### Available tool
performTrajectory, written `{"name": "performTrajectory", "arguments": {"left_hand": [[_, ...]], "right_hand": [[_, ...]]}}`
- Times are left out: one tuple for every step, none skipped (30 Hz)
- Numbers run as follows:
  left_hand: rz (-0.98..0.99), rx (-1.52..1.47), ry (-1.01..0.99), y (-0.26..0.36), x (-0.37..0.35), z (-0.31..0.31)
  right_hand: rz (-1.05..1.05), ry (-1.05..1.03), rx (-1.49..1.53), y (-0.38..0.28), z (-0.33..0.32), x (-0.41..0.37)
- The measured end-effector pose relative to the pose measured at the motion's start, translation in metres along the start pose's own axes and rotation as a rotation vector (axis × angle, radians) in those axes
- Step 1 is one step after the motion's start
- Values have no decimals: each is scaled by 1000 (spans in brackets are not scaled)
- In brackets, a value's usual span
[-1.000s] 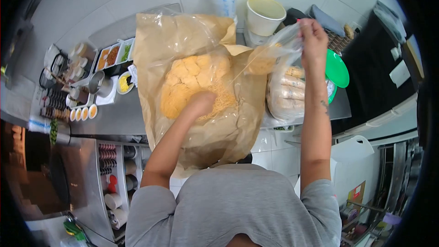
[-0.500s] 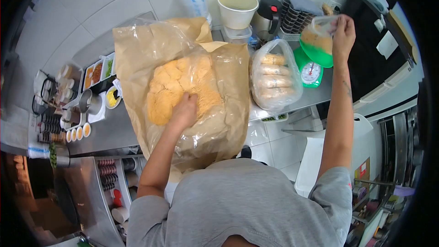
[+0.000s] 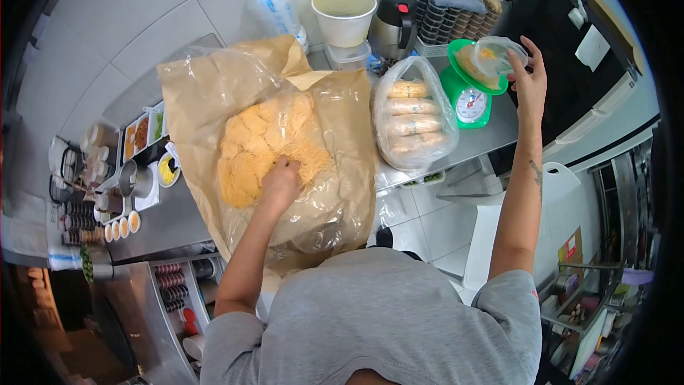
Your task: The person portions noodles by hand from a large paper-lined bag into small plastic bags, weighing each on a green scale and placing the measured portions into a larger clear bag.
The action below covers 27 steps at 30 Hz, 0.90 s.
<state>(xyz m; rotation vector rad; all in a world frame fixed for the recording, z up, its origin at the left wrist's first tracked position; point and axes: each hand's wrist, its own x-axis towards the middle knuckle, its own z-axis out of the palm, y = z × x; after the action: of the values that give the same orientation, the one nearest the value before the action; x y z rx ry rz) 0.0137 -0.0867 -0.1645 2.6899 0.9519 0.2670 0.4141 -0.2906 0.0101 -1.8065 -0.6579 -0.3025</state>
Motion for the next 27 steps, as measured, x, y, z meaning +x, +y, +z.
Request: {"name": "performTrajectory", "arguments": {"left_hand": [[-2,-17,14,0,0,-2],[-5,-34,29,0,1,-3],[-7,-39,27,0,0,-4],[-9,-45,25,-1,0,-5],[-12,-51,24,-1,-1,-6],[-15,-56,29,-2,-2,-5],[-19,-59,34,-3,-4,-4],[-25,-62,40,-6,-6,-3],[-14,-69,41,-8,-6,-1],[-5,-76,43,-9,-7,2],[2,-84,46,-10,-7,5],[3,-65,32,-10,-9,6],[3,-47,21,-9,-10,8],[1,-31,12,-8,-11,8],[-9,-37,9,-9,-11,6],[-18,-42,5,-9,-11,2],[-24,-48,0,-9,-10,-3],[-36,-40,27,-7,-8,-10],[-45,-31,53,-4,-5,-21],[-51,-22,78,0,-2,-32],[21,-136,146,5,1,-44],[94,-250,214,11,3,-58],[167,-363,283,18,5,-74],[238,-452,306,29,6,-93],[307,-542,329,44,7,-112],[372,-631,354,56,9,-122],[451,-555,374,66,12,-123]], "right_hand": [[4,-2,-17,0,0,1],[13,-5,-27,1,1,2],[21,-10,-38,1,1,3],[28,-15,-49,2,1,5],[36,-15,-52,2,2,7],[45,-16,-54,3,2,9],[54,-18,-56,5,4,12],[42,-34,-15,9,5,16],[29,-51,27,16,7,22],[16,-70,70,24,10,28],[17,-108,183,34,14,36],[-33,-92,221,27,21,36],[-86,-77,260,19,26,37],[-140,-63,301,10,30,40],[-102,-97,279,-21,32,28],[-102,-130,364,-34,40,26],[-100,-162,448,-42,46,25],[-97,-192,531,-52,53,22],[-131,-208,589,-69,60,11],[-77,-247,638,-79,68,1],[-21,-286,685,-86,75,-10],[35,-326,731,-92,83,-22],[97,-362,744,-96,91,-38],[159,-400,756,-97,101,-56],[224,-476,773,-93,112,-74],[292,-555,787,-88,124,-94],[385,-621,788,-86,134,-115]]}}
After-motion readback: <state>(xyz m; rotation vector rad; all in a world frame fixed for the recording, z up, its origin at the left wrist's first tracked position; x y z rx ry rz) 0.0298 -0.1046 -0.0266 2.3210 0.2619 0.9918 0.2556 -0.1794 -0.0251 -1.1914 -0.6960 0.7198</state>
